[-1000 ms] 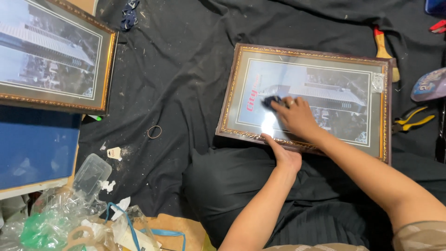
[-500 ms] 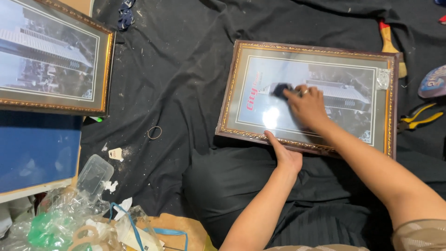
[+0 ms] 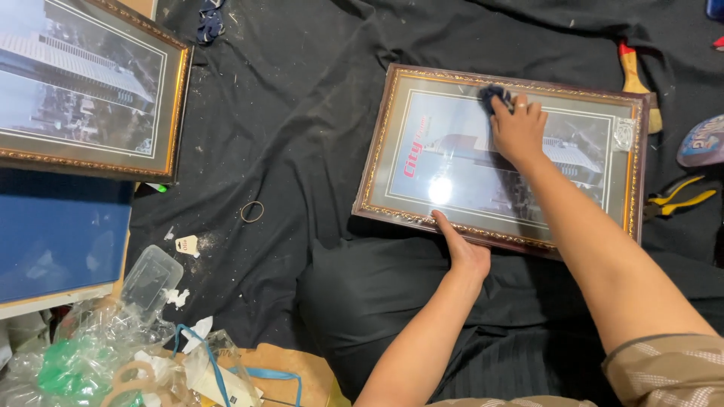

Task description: The person sits on the floor and wipes the glass and frame of a picture frame with a cloth, then flips it to clean the back. They place the frame aside and repeat the process on a second frame, finishing by dusting it with a brush.

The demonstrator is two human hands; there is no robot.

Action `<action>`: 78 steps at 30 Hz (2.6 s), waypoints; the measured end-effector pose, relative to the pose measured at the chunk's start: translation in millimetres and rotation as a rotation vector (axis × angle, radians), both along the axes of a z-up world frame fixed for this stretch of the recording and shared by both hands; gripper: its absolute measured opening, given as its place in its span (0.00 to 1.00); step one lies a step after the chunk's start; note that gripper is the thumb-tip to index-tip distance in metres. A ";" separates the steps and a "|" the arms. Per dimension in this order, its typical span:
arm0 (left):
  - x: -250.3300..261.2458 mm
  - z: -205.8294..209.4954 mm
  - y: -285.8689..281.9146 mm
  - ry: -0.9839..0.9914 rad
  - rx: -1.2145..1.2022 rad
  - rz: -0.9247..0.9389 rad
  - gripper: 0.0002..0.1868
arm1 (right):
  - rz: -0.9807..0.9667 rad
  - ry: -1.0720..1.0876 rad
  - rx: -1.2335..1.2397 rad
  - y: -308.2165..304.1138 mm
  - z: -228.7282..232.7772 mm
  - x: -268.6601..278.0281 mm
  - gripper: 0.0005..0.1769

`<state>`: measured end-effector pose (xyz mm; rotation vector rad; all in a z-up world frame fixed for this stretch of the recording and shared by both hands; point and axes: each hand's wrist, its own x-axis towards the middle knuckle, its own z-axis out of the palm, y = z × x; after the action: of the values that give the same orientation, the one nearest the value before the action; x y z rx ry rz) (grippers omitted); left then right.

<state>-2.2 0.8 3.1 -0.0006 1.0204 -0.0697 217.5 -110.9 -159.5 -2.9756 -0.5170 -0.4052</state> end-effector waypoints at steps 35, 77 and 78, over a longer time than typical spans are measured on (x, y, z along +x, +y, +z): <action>1.2 3.8 -0.2 -0.001 0.049 -0.023 0.63 | 0.029 -0.144 -0.105 -46.7 18.6 -42.8 0.16; 0.5 0.6 -1.7 -0.008 0.077 -0.046 0.61 | -0.039 -0.168 -0.145 -68.0 39.8 -92.6 0.17; -1.9 -5.9 -2.5 -0.001 0.072 -0.041 0.62 | -0.041 -0.198 -0.156 -67.8 35.2 -79.8 0.17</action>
<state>-4.1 -1.7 -2.8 0.0856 1.0213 -0.0703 137.7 -178.7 -124.3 -3.1177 -0.5285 -0.6993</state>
